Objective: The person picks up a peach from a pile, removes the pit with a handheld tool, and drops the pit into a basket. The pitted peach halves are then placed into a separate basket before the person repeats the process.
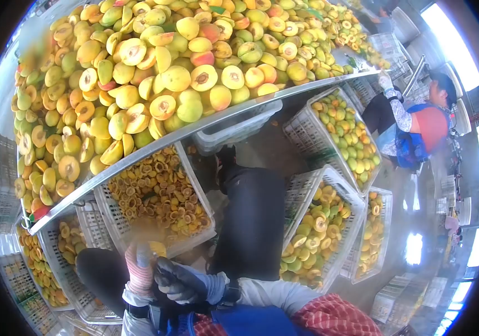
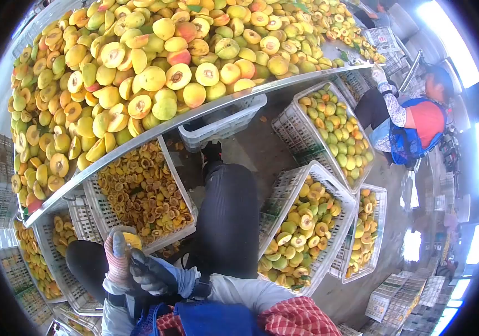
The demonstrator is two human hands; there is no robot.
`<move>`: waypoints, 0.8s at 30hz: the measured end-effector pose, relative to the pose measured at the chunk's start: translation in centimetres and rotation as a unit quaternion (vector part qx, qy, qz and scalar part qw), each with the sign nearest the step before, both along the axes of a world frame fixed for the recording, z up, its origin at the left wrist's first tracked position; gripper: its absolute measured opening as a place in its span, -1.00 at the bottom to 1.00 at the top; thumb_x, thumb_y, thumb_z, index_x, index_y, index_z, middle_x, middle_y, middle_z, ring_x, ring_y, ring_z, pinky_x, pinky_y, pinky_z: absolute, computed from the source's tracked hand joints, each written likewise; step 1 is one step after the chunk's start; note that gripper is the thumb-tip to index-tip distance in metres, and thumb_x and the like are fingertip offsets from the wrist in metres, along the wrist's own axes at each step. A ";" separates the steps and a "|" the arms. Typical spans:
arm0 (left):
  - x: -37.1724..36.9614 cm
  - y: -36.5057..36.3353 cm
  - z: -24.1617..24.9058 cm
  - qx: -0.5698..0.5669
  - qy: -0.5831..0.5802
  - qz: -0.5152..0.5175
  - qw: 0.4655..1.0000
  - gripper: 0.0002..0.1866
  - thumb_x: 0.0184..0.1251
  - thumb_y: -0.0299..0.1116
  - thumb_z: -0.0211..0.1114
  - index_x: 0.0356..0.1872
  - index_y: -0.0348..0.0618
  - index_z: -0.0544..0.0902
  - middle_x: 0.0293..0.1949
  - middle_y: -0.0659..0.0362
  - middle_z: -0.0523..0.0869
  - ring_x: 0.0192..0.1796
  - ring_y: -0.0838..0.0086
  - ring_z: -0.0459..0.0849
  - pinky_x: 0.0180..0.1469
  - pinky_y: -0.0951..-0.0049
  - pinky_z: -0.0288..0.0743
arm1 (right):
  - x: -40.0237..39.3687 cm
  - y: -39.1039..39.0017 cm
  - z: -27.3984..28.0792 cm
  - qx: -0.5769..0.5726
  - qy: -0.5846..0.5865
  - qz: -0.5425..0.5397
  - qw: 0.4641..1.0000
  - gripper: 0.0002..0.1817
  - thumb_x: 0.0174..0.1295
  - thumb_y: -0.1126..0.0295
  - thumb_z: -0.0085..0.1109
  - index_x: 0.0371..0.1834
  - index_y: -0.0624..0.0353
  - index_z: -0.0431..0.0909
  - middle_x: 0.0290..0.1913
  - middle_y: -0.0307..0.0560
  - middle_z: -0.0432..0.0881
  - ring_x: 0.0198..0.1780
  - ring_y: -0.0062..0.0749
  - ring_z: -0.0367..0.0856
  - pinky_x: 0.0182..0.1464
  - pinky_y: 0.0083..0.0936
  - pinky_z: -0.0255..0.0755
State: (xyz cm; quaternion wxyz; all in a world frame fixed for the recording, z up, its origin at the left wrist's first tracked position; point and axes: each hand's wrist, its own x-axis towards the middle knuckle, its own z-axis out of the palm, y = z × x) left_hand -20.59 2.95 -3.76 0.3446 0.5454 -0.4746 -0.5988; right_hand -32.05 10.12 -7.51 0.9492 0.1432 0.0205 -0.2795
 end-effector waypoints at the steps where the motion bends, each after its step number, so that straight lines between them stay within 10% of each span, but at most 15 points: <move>1: 0.2 0.1 0.1 0.029 0.007 0.001 1.000 -0.47 0.33 0.16 0.12 -0.25 -0.21 0.61 -0.49 0.23 0.62 -0.47 0.59 0.56 -0.37 0.60 0.41 | 0.1 0.1 -0.1 0.034 -0.061 0.001 0.998 -0.50 0.32 -0.25 -0.15 -0.23 -0.03 0.44 -0.70 -0.37 0.22 -0.81 -0.67 0.11 -0.82 -0.69 -0.01; 5: 1.1 0.9 -2.7 0.040 0.113 -0.008 0.993 -0.49 0.41 0.12 0.04 -0.19 -0.21 0.58 -0.46 0.24 0.61 -0.44 0.60 0.55 -0.36 0.60 0.42 | 0.6 0.4 -1.0 0.061 -0.262 -0.008 0.963 -0.54 0.38 -0.15 -0.17 -0.26 0.03 0.42 -0.65 -0.37 0.22 -0.72 -0.68 0.16 -0.75 -0.67 0.09; 7: 1.3 0.4 -3.4 -0.079 -0.043 -0.087 0.992 -0.56 0.46 0.00 0.00 -0.14 -0.23 0.56 -0.40 0.23 0.63 -0.41 0.56 0.58 -0.33 0.55 0.46 | 0.3 0.6 -1.2 0.064 -0.248 0.000 0.967 -0.59 0.41 -0.08 -0.17 -0.21 0.05 0.41 -0.61 -0.37 0.22 -0.69 -0.68 0.19 -0.71 -0.67 0.15; 8: 0.9 1.0 -2.4 0.040 0.066 -0.007 0.997 -0.79 0.40 -0.30 0.09 -0.21 -0.21 0.60 -0.45 0.29 0.61 -0.48 0.62 0.48 -0.46 0.58 0.35 | -0.2 0.8 -0.5 0.071 -0.283 -0.021 0.956 -0.61 0.40 -0.06 -0.15 -0.22 0.05 0.39 -0.60 -0.37 0.24 -0.70 -0.68 0.19 -0.70 -0.67 0.15; 13: 1.2 1.4 -1.5 0.191 0.140 0.053 0.970 -0.59 0.40 0.00 0.13 -0.20 -0.20 0.62 -0.45 0.32 0.58 -0.45 0.72 0.43 -0.38 0.67 0.32 | 0.0 -0.2 0.8 0.070 -0.306 -0.011 0.949 -0.53 0.42 -0.10 -0.20 -0.32 0.10 0.37 -0.66 -0.34 0.25 -0.75 -0.69 0.19 -0.73 -0.65 0.13; 19: 2.7 1.4 -1.0 0.056 0.019 -0.028 0.998 -0.56 0.40 0.03 0.12 -0.18 -0.21 0.62 -0.42 0.27 0.64 -0.41 0.69 0.47 -0.33 0.67 0.36 | 0.0 0.2 0.4 0.078 -0.169 0.043 0.982 -0.48 0.40 -0.15 -0.22 -0.27 0.12 0.42 -0.64 -0.31 0.27 -0.79 -0.68 0.16 -0.80 -0.67 0.13; 24: 0.4 1.5 0.2 0.198 0.190 0.040 0.961 -0.44 0.36 0.18 0.03 -0.17 -0.21 0.58 -0.45 0.20 0.60 -0.39 0.53 0.57 -0.33 0.56 0.46 | 0.7 -0.1 1.7 0.061 -0.331 -0.028 0.941 -0.51 0.40 -0.14 -0.20 -0.23 0.11 0.40 -0.64 -0.31 0.28 -0.79 -0.69 0.16 -0.80 -0.67 0.12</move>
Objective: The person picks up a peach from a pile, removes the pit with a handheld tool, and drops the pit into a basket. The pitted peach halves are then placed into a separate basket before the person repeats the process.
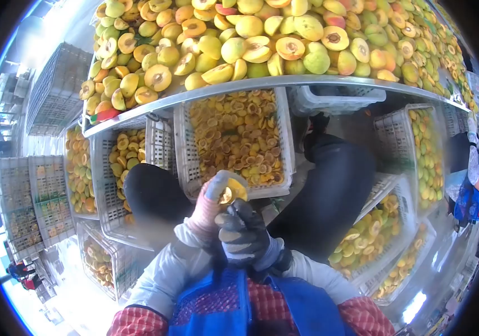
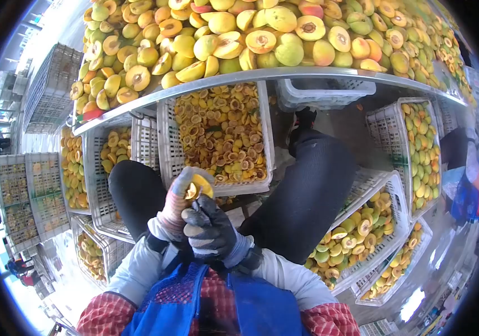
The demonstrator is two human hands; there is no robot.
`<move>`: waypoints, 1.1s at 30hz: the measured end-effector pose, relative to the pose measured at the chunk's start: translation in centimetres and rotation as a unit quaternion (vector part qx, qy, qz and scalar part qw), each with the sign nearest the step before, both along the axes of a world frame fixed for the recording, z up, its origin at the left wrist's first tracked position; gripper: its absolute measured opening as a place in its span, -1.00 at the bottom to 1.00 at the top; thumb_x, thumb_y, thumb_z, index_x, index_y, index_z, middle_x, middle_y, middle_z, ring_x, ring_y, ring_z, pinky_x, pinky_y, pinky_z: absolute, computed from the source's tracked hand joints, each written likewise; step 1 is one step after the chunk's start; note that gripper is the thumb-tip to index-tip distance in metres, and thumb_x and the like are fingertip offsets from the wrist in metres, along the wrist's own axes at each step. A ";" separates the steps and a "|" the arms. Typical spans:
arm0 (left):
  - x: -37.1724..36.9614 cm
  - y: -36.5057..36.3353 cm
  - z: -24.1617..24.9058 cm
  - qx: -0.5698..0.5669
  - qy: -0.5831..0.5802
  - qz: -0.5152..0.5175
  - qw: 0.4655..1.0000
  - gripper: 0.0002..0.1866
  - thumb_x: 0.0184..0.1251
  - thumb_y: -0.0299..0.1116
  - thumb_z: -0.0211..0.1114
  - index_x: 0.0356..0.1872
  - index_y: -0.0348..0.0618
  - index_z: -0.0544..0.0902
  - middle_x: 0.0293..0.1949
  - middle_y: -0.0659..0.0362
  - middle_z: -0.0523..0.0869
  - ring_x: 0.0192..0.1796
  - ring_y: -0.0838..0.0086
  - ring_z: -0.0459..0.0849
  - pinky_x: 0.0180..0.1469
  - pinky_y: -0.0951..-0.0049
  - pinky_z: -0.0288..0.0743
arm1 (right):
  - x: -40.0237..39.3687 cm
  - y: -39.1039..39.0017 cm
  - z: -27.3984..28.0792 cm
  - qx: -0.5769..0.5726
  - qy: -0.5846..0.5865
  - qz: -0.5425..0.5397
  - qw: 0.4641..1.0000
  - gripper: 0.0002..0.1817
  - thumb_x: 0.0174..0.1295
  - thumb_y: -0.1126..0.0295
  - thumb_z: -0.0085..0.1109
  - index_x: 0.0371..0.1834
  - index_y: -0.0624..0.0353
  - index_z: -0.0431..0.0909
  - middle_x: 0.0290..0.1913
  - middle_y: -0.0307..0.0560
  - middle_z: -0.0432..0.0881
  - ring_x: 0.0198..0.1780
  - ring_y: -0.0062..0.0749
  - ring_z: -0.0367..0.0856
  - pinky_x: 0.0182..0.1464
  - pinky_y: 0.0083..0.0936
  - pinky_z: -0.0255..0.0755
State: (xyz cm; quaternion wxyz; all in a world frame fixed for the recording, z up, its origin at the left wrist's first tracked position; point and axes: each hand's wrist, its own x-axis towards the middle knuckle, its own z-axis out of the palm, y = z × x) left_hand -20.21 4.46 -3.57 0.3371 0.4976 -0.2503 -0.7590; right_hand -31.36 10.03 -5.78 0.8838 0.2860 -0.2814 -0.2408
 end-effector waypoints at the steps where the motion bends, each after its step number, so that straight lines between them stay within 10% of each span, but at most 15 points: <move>1: -0.6 0.1 -0.4 0.100 0.052 0.063 0.992 -0.46 0.35 0.17 0.06 -0.22 -0.20 0.58 -0.45 0.20 0.60 -0.39 0.54 0.58 -0.33 0.54 0.49 | -0.1 -0.1 0.0 0.004 -0.018 -0.015 1.000 -0.51 0.40 -0.14 -0.20 -0.22 0.10 0.40 -0.64 -0.31 0.29 -0.79 -0.69 0.16 -0.80 -0.67 0.12; 4: 0.4 1.2 -4.3 0.245 0.324 0.053 0.912 -0.48 0.31 0.19 0.12 -0.32 -0.14 0.58 -0.49 0.24 0.60 -0.49 0.55 0.55 -0.43 0.56 0.46 | -1.0 -0.8 -0.5 0.014 0.018 -0.038 0.999 -0.53 0.37 -0.13 -0.11 -0.26 0.11 0.38 -0.66 -0.31 0.30 -0.77 -0.69 0.23 -0.72 -0.62 0.23; 10: 5.3 0.8 -3.0 -0.079 -0.160 0.181 0.967 -0.70 0.41 -0.23 0.18 -0.07 -0.30 0.57 -0.19 0.18 0.63 -0.17 0.50 0.62 -0.14 0.50 0.56 | -1.5 -1.0 -4.4 0.127 0.136 -0.038 0.982 -0.44 0.39 -0.16 -0.18 -0.31 0.16 0.51 -0.61 -0.35 0.23 -0.65 -0.65 0.19 -0.61 -0.64 0.16; 12: 10.2 0.9 -4.2 -0.166 -0.332 0.280 0.885 -0.64 0.42 -0.12 0.15 0.02 -0.20 0.55 -0.23 0.19 0.65 -0.25 0.57 0.63 -0.21 0.55 0.56 | -1.8 -0.9 -4.6 0.115 0.194 -0.020 0.974 -0.43 0.37 -0.18 -0.16 -0.35 0.15 0.52 -0.62 -0.36 0.22 -0.67 -0.65 0.16 -0.62 -0.65 0.13; 14: 17.4 -1.7 0.2 -0.340 -0.590 0.252 0.688 -0.70 0.37 -0.20 0.21 -0.01 -0.16 0.57 -0.22 0.09 0.67 -0.22 0.42 0.65 -0.14 0.47 0.55 | -1.9 -1.1 -5.4 0.123 0.223 -0.022 0.967 -0.45 0.36 -0.17 -0.13 -0.40 0.11 0.54 -0.68 -0.42 0.13 -0.71 -0.69 0.06 -0.67 -0.66 0.03; 17: 20.3 -5.2 2.7 -0.152 -0.905 -0.020 0.396 -0.69 0.29 -0.24 0.28 0.00 -0.11 0.60 -0.16 -0.03 0.67 -0.11 0.31 0.64 -0.07 0.38 0.51 | -1.8 -1.8 -5.4 0.128 0.306 0.009 0.943 -0.49 0.35 -0.17 -0.09 -0.41 0.05 0.53 -0.70 -0.46 0.08 -0.74 -0.70 0.02 -0.70 -0.68 -0.03; 21: 13.4 -14.0 6.0 -0.258 -0.693 0.022 0.673 -0.52 0.21 -0.08 0.28 0.11 -0.06 0.55 0.01 0.04 0.62 0.05 0.20 0.59 0.09 0.29 0.45 | -0.6 -2.2 -6.0 0.148 0.323 0.059 0.933 -0.50 0.32 -0.19 -0.05 -0.42 0.03 0.52 -0.70 -0.45 0.13 -0.75 -0.71 0.05 -0.72 -0.69 -0.03; 25: 9.9 -23.8 2.5 -0.276 -0.840 -0.115 0.452 -0.43 0.09 -0.03 0.34 0.09 -0.11 0.53 -0.02 -0.06 0.60 -0.01 0.14 0.62 0.02 0.24 0.49 | -0.7 -2.4 -6.1 0.118 0.460 0.045 0.879 -0.51 0.31 -0.18 -0.02 -0.40 0.04 0.51 -0.67 -0.41 0.28 -0.74 -0.70 0.13 -0.71 -0.69 0.03; 29: 7.0 -25.9 2.1 -0.237 -0.816 -0.148 0.506 -0.42 0.03 -0.07 0.41 0.09 -0.08 0.53 0.02 -0.01 0.61 0.03 0.10 0.60 0.03 0.21 0.49 | -1.3 -2.8 -5.5 0.094 0.561 0.000 0.823 -0.59 0.34 -0.10 0.00 -0.23 0.03 0.47 -0.58 -0.34 0.41 -0.69 -0.65 0.25 -0.66 -0.67 0.16; 33: 6.7 -22.0 3.8 -0.376 -0.765 -0.079 0.517 -0.49 0.01 -0.15 0.43 0.01 -0.10 0.56 -0.08 0.01 0.63 -0.04 0.12 0.61 0.02 0.20 0.49 | -0.5 -3.8 -2.9 0.073 0.753 -0.057 0.652 -0.53 0.33 -0.08 0.03 0.02 0.09 0.46 -0.49 -0.26 0.46 -0.62 -0.58 0.31 -0.60 -0.64 0.20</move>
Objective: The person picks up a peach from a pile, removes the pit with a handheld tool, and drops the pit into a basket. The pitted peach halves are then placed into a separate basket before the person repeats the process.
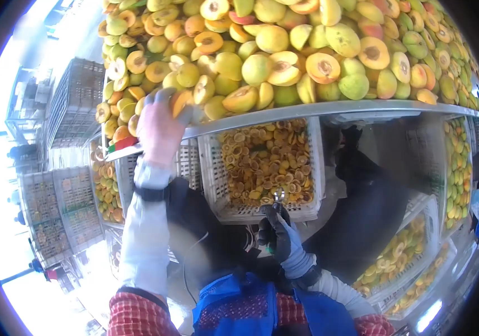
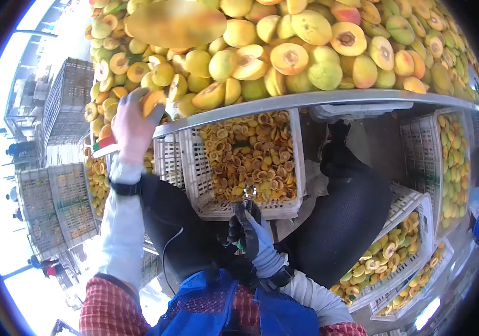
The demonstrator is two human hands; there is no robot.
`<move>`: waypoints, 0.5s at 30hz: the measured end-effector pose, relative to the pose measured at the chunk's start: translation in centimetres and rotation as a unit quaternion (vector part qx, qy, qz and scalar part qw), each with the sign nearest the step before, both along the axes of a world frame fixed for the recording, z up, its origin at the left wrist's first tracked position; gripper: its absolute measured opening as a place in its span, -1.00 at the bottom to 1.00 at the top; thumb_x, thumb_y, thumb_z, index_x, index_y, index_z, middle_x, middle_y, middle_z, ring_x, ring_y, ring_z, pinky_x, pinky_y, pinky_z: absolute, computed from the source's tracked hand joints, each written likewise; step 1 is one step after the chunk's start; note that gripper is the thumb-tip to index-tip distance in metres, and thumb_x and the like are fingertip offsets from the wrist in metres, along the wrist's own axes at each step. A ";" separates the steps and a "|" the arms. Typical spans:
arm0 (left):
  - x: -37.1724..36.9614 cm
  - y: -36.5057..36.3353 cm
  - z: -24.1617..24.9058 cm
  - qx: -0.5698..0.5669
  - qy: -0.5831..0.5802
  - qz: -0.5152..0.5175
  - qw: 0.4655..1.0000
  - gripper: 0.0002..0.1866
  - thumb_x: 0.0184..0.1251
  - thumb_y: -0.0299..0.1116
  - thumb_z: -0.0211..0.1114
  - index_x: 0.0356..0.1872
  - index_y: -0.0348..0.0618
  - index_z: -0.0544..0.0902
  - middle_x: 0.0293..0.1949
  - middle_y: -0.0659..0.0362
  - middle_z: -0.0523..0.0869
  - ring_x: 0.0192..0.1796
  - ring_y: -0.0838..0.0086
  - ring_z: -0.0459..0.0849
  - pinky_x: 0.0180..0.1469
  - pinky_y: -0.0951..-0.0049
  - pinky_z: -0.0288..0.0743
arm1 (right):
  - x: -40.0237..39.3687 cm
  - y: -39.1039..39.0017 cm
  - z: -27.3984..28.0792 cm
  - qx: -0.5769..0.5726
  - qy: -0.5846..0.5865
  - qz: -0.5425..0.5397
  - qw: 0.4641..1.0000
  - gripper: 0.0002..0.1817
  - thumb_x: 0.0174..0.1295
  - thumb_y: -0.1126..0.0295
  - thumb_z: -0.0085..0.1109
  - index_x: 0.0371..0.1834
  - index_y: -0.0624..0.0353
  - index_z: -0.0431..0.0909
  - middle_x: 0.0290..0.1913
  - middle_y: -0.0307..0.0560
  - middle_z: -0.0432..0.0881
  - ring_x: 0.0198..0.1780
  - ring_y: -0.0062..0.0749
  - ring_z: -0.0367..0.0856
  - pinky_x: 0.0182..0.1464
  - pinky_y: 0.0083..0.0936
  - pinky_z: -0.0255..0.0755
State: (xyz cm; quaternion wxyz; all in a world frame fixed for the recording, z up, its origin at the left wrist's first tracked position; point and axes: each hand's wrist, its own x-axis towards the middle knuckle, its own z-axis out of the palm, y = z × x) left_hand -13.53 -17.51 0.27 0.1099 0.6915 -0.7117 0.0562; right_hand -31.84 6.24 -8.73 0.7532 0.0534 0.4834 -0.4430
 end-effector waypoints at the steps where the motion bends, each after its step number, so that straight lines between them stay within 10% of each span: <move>1: -0.6 1.8 0.5 -0.003 0.040 -0.034 0.999 -0.54 0.04 -0.18 0.42 -0.03 -0.14 0.58 -0.11 0.01 0.65 -0.07 0.18 0.63 0.00 0.24 0.49 | -1.0 -0.1 0.5 -0.041 -0.038 -0.022 0.998 -0.57 0.33 0.08 0.08 0.10 0.13 0.41 -0.44 -0.17 0.48 -0.54 -0.52 0.42 -0.55 -0.59 0.32; 4: -1.8 8.1 0.5 0.203 0.197 -0.075 0.956 -0.60 0.05 -0.10 0.40 -0.17 -0.14 0.65 -0.24 -0.02 0.69 -0.21 0.11 0.67 -0.16 0.26 0.55 | -2.5 0.1 0.2 -0.133 -0.165 -0.035 0.977 -0.61 0.30 0.36 0.13 0.16 0.15 0.34 -0.28 -0.16 0.55 -0.42 -0.48 0.53 -0.43 -0.57 0.45; 8: -5.4 15.0 -1.1 0.329 0.441 -0.069 0.833 -0.65 0.21 -0.15 0.33 -0.13 -0.20 0.66 -0.25 0.01 0.69 -0.22 0.32 0.69 -0.10 0.43 0.54 | -1.1 -0.8 1.6 -0.104 -0.055 0.002 0.993 -0.57 0.27 0.48 0.11 0.21 0.21 0.29 -0.14 -0.12 0.56 -0.36 -0.48 0.56 -0.35 -0.63 0.46; 10: -6.4 17.3 -2.4 0.322 0.699 0.044 0.637 -0.53 0.36 -0.06 0.22 0.07 -0.25 0.55 -0.17 0.19 0.65 -0.10 0.52 0.58 0.03 0.49 0.45 | -0.6 -0.7 1.7 -0.081 -0.121 -0.121 0.982 -0.55 0.26 0.51 0.11 0.21 0.23 0.27 -0.11 -0.12 0.56 -0.35 -0.53 0.56 -0.34 -0.69 0.44; 15: -7.8 20.2 -4.5 0.192 0.779 0.159 0.575 -0.40 0.33 0.13 0.16 0.06 -0.27 0.52 -0.19 0.19 0.66 -0.14 0.49 0.64 -0.01 0.49 0.52 | -1.6 0.5 1.0 -0.122 0.018 0.078 0.989 -0.68 0.30 0.49 0.08 0.10 0.20 0.35 -0.22 -0.15 0.61 -0.22 -0.44 0.64 -0.25 -0.55 0.51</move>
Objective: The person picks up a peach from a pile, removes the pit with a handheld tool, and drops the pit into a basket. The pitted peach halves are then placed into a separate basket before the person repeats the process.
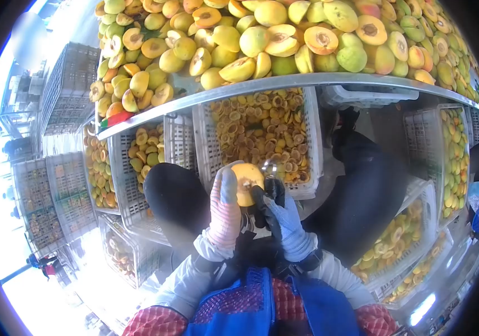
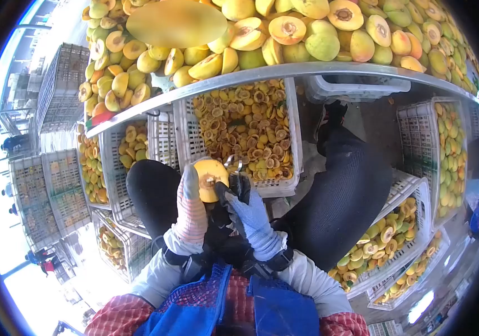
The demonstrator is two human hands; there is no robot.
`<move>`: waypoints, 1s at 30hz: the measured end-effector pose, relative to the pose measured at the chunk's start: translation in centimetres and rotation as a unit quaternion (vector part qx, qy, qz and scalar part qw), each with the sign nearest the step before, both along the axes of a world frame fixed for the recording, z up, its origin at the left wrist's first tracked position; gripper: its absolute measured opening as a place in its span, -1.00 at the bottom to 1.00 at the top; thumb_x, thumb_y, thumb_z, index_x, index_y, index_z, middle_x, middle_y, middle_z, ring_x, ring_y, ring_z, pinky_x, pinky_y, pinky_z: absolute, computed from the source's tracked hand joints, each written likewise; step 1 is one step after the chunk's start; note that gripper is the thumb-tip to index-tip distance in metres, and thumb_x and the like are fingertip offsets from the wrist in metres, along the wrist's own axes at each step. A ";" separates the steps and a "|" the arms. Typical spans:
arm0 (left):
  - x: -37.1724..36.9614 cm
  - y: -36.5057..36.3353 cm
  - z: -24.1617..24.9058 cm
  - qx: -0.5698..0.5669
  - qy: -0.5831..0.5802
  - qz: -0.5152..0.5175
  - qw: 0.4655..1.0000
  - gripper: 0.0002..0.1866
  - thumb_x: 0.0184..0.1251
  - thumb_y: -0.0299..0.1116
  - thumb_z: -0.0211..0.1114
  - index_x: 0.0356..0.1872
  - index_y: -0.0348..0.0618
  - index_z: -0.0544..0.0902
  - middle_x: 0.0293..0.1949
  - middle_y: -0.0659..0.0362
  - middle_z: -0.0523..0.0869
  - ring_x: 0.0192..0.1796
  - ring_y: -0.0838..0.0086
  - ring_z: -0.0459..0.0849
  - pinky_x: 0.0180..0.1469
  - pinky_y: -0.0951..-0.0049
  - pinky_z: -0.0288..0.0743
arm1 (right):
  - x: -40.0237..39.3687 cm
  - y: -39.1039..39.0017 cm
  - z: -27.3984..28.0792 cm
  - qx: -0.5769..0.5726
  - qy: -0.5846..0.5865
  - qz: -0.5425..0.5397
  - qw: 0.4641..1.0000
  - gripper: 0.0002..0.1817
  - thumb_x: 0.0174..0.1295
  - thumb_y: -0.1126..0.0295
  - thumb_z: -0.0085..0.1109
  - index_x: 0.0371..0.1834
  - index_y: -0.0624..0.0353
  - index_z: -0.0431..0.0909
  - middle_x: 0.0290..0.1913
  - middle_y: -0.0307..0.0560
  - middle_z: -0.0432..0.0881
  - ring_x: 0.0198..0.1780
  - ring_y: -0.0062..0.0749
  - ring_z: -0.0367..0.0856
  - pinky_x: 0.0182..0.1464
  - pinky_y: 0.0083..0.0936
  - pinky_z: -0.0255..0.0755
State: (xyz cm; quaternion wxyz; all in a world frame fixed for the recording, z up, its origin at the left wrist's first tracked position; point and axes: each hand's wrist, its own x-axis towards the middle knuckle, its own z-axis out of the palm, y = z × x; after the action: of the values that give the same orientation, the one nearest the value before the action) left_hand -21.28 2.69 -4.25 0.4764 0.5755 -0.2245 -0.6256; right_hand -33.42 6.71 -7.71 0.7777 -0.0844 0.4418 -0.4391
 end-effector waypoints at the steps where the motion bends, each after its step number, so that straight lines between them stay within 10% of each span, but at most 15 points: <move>1: 0.5 0.1 -0.2 0.022 0.022 0.016 0.999 -0.40 0.34 0.14 0.15 0.04 -0.27 0.52 -0.19 0.17 0.67 -0.14 0.48 0.65 -0.02 0.48 0.53 | -0.1 0.0 0.4 -0.026 0.038 0.024 0.999 -0.74 0.31 0.46 0.07 0.05 0.20 0.38 -0.23 -0.16 0.62 -0.24 -0.43 0.64 -0.28 -0.52 0.51; 8: 2.0 1.0 1.6 -0.050 -0.078 -0.083 0.992 -0.55 0.42 -0.02 0.12 -0.04 -0.28 0.57 -0.20 0.17 0.66 -0.14 0.55 0.60 -0.04 0.55 0.47 | -0.7 0.7 2.7 -0.388 0.475 0.152 0.775 -0.66 0.20 0.19 0.24 -0.14 0.23 0.50 -0.43 0.05 0.64 -0.41 -0.06 0.64 -0.38 -0.26 0.47; 23: 0.1 2.1 3.0 -0.096 -0.131 -0.052 0.985 -0.59 0.39 -0.08 0.15 -0.09 -0.30 0.59 -0.29 0.15 0.66 -0.22 0.56 0.58 -0.13 0.56 0.47 | 0.0 2.9 3.6 -0.345 0.327 0.096 0.875 -0.61 0.25 0.24 0.08 0.02 0.31 0.43 -0.29 0.15 0.62 -0.28 0.06 0.61 -0.23 -0.23 0.45; 30: 0.6 2.3 1.9 -0.065 -0.175 -0.089 0.978 -0.61 0.39 -0.11 0.16 -0.12 -0.31 0.59 -0.32 0.16 0.65 -0.26 0.60 0.55 -0.16 0.57 0.45 | -1.0 3.0 1.9 -0.264 0.226 0.255 0.902 -0.42 0.32 0.22 0.02 0.26 0.47 0.23 -0.01 0.18 0.56 -0.05 -0.20 0.58 0.03 -0.35 0.44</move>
State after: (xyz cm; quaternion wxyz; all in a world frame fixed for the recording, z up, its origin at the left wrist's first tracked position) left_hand -20.68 4.97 -2.37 0.4086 0.6214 -0.3954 -0.5390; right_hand -34.38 9.68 -5.84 0.6913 -0.4934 0.4375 -0.2954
